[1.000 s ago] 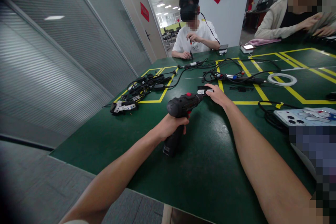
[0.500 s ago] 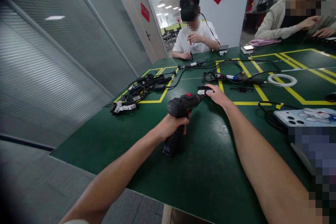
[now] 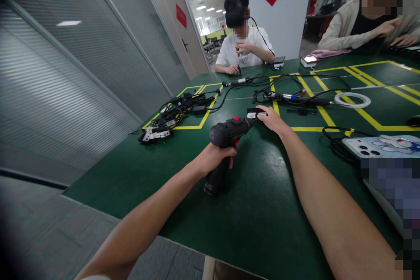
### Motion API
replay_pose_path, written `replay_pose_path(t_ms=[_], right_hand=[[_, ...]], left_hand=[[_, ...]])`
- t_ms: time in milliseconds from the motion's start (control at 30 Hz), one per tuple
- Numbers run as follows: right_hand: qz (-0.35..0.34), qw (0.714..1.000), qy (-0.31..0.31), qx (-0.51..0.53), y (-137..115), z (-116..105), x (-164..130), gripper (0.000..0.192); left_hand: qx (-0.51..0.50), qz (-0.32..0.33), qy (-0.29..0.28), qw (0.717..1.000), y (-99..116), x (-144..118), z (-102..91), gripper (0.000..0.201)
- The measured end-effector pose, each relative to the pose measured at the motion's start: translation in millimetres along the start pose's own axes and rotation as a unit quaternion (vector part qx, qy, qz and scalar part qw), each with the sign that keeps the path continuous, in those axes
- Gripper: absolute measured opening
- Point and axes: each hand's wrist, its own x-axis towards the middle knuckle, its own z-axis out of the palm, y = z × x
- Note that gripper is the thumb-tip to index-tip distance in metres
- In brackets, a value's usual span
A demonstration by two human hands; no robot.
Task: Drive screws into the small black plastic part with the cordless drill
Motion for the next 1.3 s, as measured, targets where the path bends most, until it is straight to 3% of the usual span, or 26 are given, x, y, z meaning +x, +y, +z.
replay_pose_path(t_ms=[467, 1300], right_hand=[[0.007, 1.000, 0.001, 0.007, -0.6, 1.3, -0.7, 0.050], [0.014, 1.000, -0.004, 0.006, -14.9, -2.2, -5.9, 0.050]], left_hand=[[0.007, -0.026, 0.010, 1.000, 3.5, -1.4, 1.1, 0.020], [-0.001, -0.010, 0.013, 1.000, 2.3, -0.3, 1.9, 0.020]])
